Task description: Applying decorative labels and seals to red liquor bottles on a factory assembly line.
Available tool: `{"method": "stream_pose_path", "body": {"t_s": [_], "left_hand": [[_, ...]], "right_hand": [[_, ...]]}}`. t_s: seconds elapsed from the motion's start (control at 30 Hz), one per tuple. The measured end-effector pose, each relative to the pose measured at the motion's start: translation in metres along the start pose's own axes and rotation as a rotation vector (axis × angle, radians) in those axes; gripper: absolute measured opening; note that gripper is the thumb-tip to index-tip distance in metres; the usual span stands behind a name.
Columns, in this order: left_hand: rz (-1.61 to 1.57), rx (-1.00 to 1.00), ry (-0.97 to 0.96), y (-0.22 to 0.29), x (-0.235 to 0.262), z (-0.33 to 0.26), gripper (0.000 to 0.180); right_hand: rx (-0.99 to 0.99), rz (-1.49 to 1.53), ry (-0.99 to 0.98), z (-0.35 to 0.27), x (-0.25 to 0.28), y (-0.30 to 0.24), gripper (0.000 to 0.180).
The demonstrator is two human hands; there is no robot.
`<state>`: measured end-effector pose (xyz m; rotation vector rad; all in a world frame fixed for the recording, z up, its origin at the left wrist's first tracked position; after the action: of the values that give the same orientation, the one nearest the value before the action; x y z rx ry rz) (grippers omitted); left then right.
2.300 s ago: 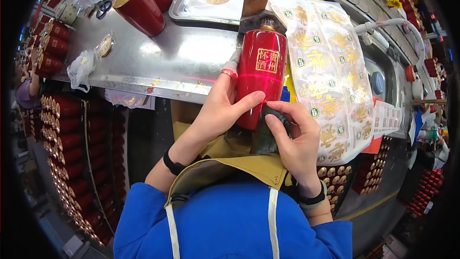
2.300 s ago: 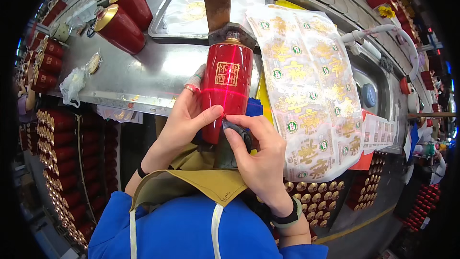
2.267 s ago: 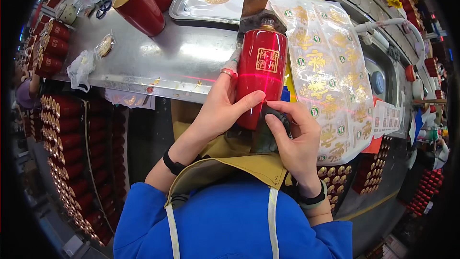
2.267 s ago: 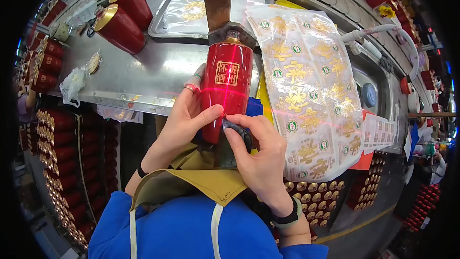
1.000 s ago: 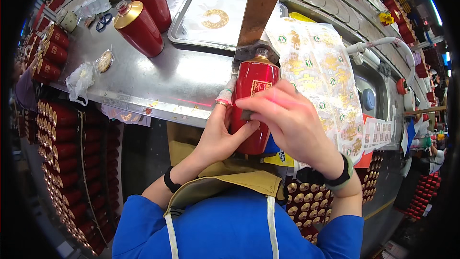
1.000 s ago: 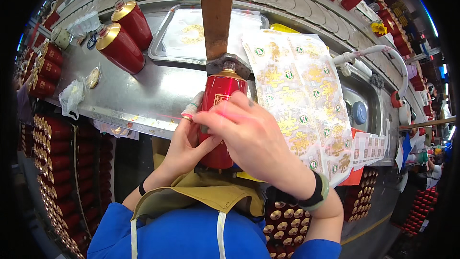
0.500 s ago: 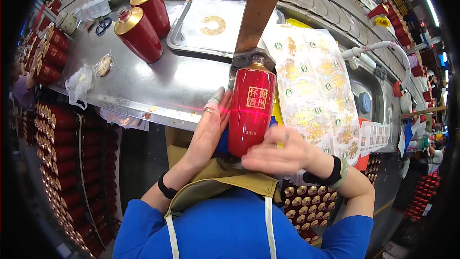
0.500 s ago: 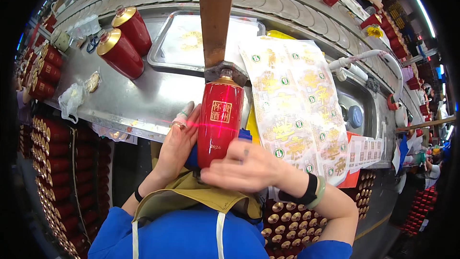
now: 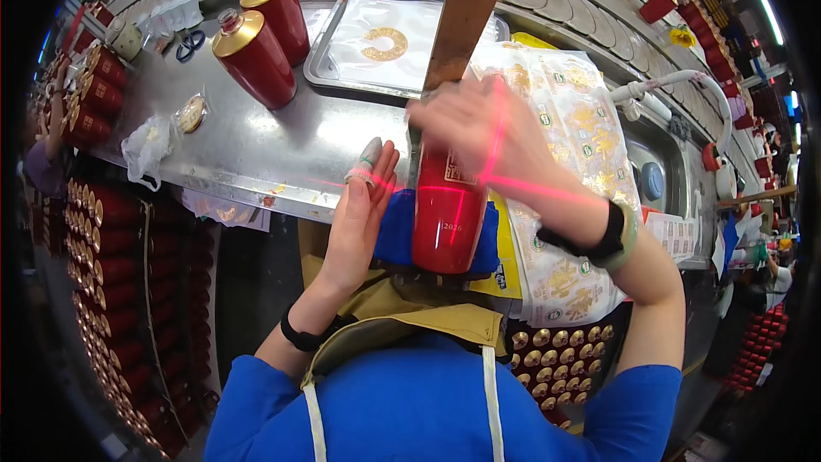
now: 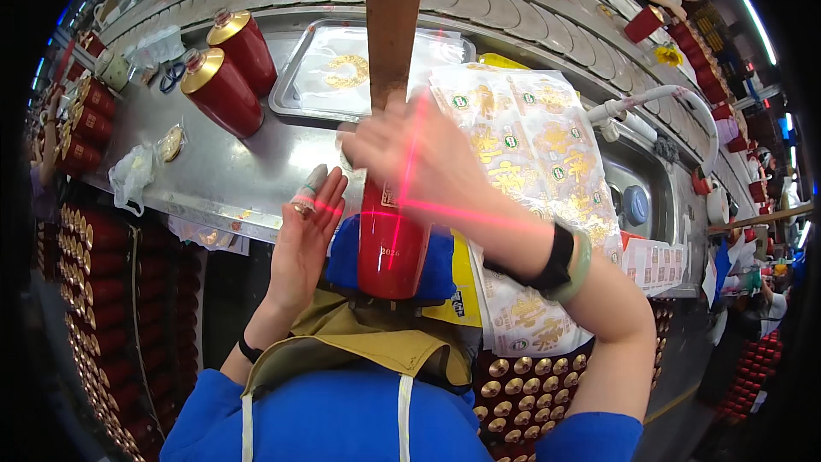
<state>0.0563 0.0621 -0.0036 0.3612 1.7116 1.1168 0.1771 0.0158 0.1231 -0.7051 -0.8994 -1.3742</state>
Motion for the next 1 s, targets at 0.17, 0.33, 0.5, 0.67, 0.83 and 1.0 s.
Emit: {"method": "stream_pose_path", "body": {"t_s": [0.17, 0.33, 0.5, 0.67, 0.83, 1.0], "left_hand": [[0.002, -0.037, 0.033, 0.005, 0.014, -0.006, 0.079], [0.001, -0.004, 0.067, 0.002, 0.031, -0.008, 0.080], [0.005, -0.009, 0.026, 0.005, 0.017, -0.006, 0.079], [-0.043, -0.042, 0.048, 0.005, 0.012, 0.000, 0.078], [0.034, -0.064, 0.056, 0.012, 0.009, -0.003, 0.077], [0.042, -0.026, 0.058, 0.011, 0.013, -0.001, 0.076]], "right_hand": [[0.148, -0.125, 0.146, -0.038, 0.014, -0.013, 0.029], [0.128, 0.274, 0.068, -0.088, 0.017, -0.051, 0.032], [-0.012, -0.140, 0.181, -0.059, 0.021, 0.027, 0.036], [0.292, 0.204, -0.031, -0.057, 0.030, -0.096, 0.023], [-0.044, -0.165, -0.060, 0.008, -0.003, 0.024, 0.028], [0.349, -0.106, 0.282, -0.077, 0.006, -0.053, 0.027]]}}
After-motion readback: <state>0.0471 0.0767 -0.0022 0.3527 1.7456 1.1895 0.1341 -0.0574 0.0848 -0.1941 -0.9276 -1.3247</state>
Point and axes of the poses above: each hand's wrist, its own z-axis towards the middle knuckle, its own x-axis out of the back of the hand, y = z × x, the point moved 9 cm from there along z, towards the middle knuckle, and after that the axes turned 9 degrees about -z, right-handed, at the moved point
